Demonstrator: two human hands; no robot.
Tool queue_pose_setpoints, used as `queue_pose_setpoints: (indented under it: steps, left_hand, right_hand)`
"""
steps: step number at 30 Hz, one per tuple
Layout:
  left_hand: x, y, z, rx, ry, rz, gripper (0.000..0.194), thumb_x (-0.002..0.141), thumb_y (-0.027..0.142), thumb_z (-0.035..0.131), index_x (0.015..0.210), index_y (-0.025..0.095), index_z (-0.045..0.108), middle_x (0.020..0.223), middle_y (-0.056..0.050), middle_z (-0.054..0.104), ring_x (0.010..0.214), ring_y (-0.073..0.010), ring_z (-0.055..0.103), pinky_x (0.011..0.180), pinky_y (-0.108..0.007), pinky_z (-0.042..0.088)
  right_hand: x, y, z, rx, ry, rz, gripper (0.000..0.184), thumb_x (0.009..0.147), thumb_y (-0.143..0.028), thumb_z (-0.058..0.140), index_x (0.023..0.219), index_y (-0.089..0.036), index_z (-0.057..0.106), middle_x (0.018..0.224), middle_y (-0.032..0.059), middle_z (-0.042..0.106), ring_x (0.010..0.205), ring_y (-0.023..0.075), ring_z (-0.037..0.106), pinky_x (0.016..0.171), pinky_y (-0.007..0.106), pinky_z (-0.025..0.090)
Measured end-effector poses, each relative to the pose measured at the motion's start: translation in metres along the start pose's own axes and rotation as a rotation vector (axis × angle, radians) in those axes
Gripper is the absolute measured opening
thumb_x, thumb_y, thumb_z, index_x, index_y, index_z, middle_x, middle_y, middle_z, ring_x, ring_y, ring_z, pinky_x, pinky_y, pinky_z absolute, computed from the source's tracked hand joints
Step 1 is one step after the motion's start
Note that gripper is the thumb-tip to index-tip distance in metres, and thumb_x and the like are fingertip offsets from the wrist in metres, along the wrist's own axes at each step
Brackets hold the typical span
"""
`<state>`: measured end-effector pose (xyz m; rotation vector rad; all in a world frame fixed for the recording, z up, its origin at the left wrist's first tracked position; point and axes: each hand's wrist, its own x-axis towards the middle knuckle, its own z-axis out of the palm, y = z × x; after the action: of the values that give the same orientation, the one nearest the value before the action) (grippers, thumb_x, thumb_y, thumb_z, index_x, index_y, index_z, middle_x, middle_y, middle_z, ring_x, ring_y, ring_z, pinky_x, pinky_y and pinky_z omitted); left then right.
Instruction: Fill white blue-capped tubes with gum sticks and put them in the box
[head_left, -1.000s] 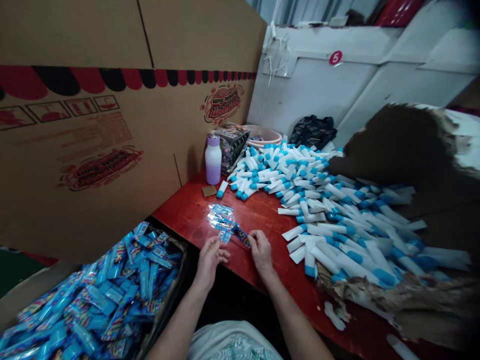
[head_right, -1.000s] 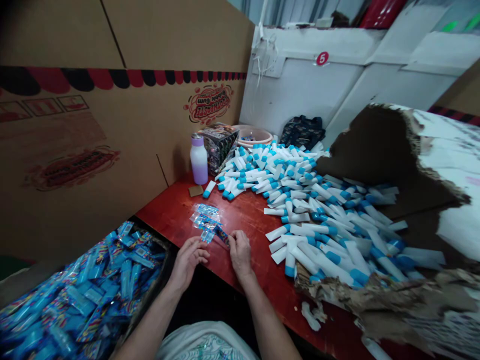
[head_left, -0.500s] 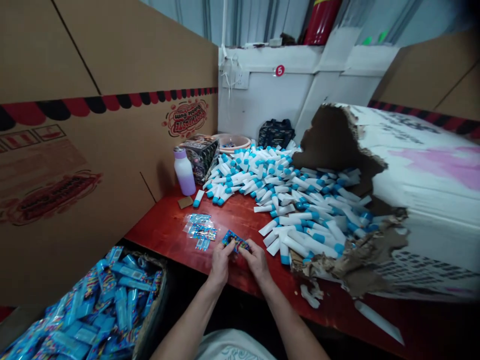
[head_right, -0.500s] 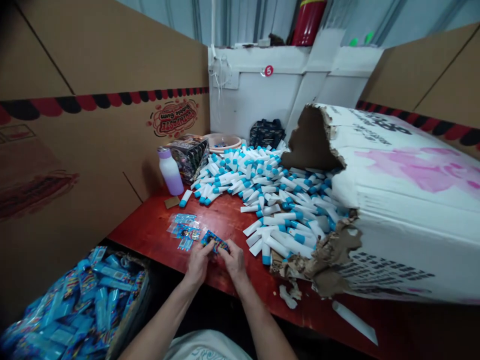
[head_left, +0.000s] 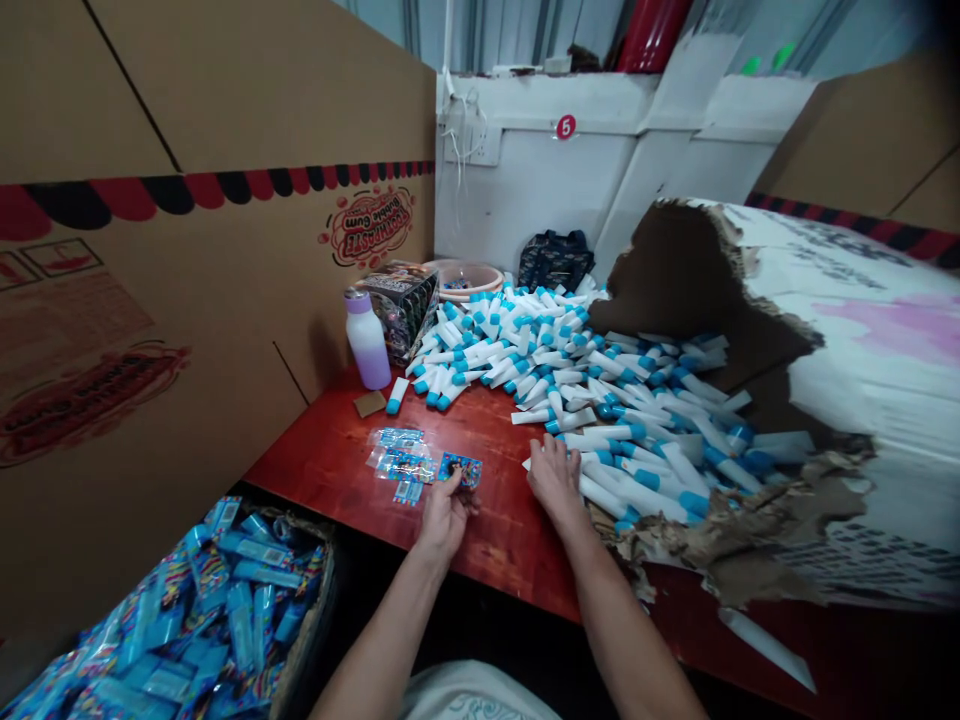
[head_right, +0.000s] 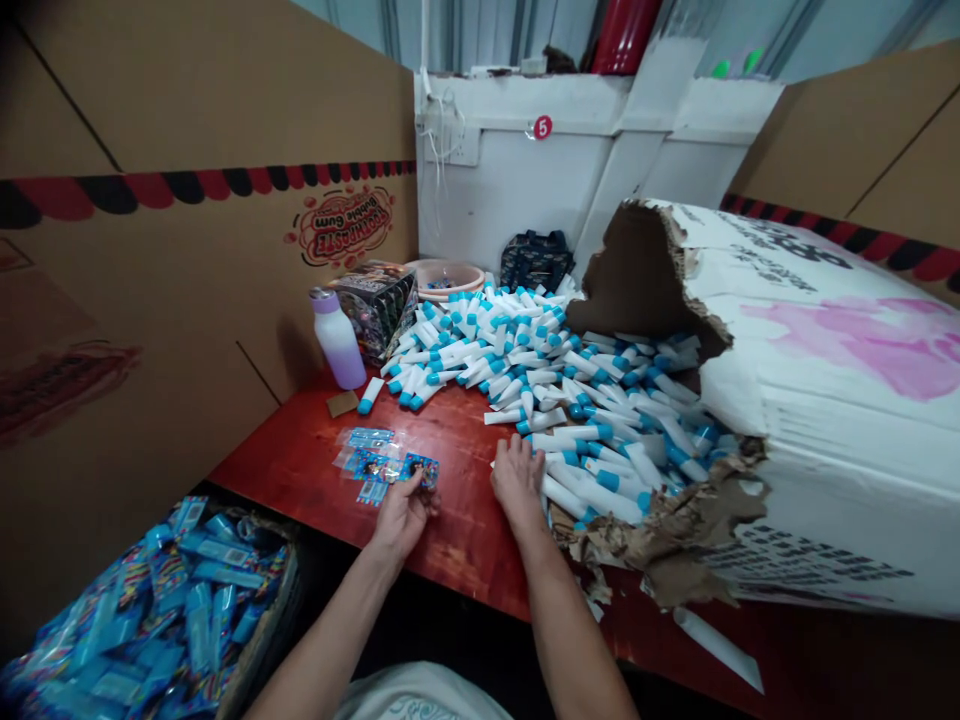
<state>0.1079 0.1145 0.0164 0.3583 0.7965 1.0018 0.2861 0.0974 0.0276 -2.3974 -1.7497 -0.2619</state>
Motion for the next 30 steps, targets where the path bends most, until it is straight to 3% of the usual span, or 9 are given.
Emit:
queue_pose_setpoints:
  steps: [5, 10, 12, 15, 18, 21, 23, 28, 30]
  left_hand:
    - [0.005, 0.008, -0.006, -0.086, 0.056, 0.03, 0.028, 0.063, 0.033, 0.076, 0.067, 0.016, 0.054, 0.048, 0.005, 0.052, 0.037, -0.01, 0.047, 0.039, -0.025, 0.036]
    - [0.006, 0.014, -0.014, -0.047, 0.054, 0.091, 0.04, 0.067, 0.044, 0.073, 0.053, 0.019, 0.044, 0.038, 0.007, 0.042, 0.03, -0.007, 0.037, 0.04, -0.025, 0.037]
    - [0.005, 0.017, -0.017, -0.035, 0.061, 0.116, 0.039, 0.067, 0.044, 0.073, 0.055, 0.018, 0.047, 0.041, 0.006, 0.046, 0.032, -0.0077, 0.04, 0.04, -0.025, 0.037]
    - [0.004, 0.019, -0.017, -0.056, 0.062, 0.115, 0.031, 0.063, 0.038, 0.077, 0.068, 0.015, 0.056, 0.054, 0.003, 0.058, 0.042, -0.0101, 0.051, 0.044, -0.024, 0.041]
    - [0.001, 0.02, -0.016, -0.078, 0.036, 0.125, 0.031, 0.061, 0.03, 0.079, 0.079, 0.014, 0.06, 0.067, 0.0, 0.064, 0.052, -0.0116, 0.057, 0.048, -0.024, 0.044]
    - [-0.002, 0.019, -0.014, -0.067, 0.045, 0.158, 0.029, 0.059, 0.027, 0.08, 0.073, 0.014, 0.059, 0.064, 0.002, 0.062, 0.053, -0.0104, 0.056, 0.048, -0.022, 0.042]
    - [-0.003, 0.016, -0.014, -0.032, 0.053, 0.161, 0.029, 0.058, 0.028, 0.08, 0.067, 0.014, 0.057, 0.058, 0.003, 0.058, 0.048, -0.0088, 0.052, 0.045, -0.021, 0.039]
    - [-0.006, 0.008, -0.011, 0.001, 0.088, 0.161, 0.031, 0.06, 0.029, 0.078, 0.056, 0.015, 0.051, 0.048, 0.005, 0.049, 0.04, -0.0059, 0.041, 0.035, -0.019, 0.03]
    - [-0.004, 0.004, -0.008, 0.007, 0.059, 0.148, 0.025, 0.062, 0.026, 0.076, 0.062, 0.014, 0.054, 0.051, 0.006, 0.051, 0.04, -0.0062, 0.042, 0.034, -0.018, 0.03]
  right_hand:
    - [0.012, -0.002, 0.011, -0.101, -0.113, -0.064, 0.017, 0.086, -0.015, 0.049, 0.094, -0.013, 0.064, 0.101, 0.017, 0.058, 0.101, 0.0298, 0.048, 0.077, 0.038, 0.033]
    - [0.017, -0.018, 0.013, 0.009, -0.082, -0.119, 0.018, 0.087, -0.013, 0.045, 0.091, -0.016, 0.063, 0.095, 0.0137, 0.06, 0.092, 0.0253, 0.05, 0.073, 0.033, 0.035]
    - [0.017, -0.026, 0.01, 0.2, -0.039, -0.12, 0.017, 0.086, -0.014, 0.045, 0.09, -0.017, 0.061, 0.092, 0.0104, 0.061, 0.089, 0.0231, 0.051, 0.074, 0.032, 0.035]
    - [0.012, -0.042, 0.007, 0.678, -0.029, -0.039, 0.013, 0.083, -0.029, 0.048, 0.082, -0.019, 0.057, 0.079, 0.0037, 0.059, 0.077, 0.0197, 0.051, 0.07, 0.03, 0.038]
    - [0.0, -0.059, 0.008, 1.222, -0.122, 0.152, 0.018, 0.074, -0.038, 0.054, 0.076, -0.02, 0.054, 0.068, -0.0011, 0.057, 0.064, 0.0168, 0.051, 0.062, 0.028, 0.039]
    - [-0.014, -0.073, 0.01, 1.629, -0.19, 0.396, 0.023, 0.064, -0.035, 0.06, 0.08, -0.019, 0.056, 0.065, -0.0016, 0.059, 0.059, 0.0155, 0.052, 0.058, 0.027, 0.04]
    - [-0.022, -0.077, 0.008, 1.732, -0.201, 0.48, 0.025, 0.06, -0.032, 0.064, 0.081, -0.019, 0.057, 0.064, -0.0019, 0.06, 0.057, 0.0145, 0.052, 0.056, 0.025, 0.04]
    - [-0.035, -0.077, 0.004, 1.73, -0.155, 0.504, 0.022, 0.062, -0.035, 0.065, 0.076, -0.019, 0.058, 0.061, -0.0041, 0.057, 0.055, 0.0118, 0.051, 0.053, 0.022, 0.039]
    - [-0.038, -0.076, 0.007, 1.686, -0.157, 0.51, 0.02, 0.066, -0.036, 0.065, 0.075, -0.019, 0.059, 0.06, -0.0053, 0.055, 0.053, 0.0099, 0.048, 0.05, 0.02, 0.036]
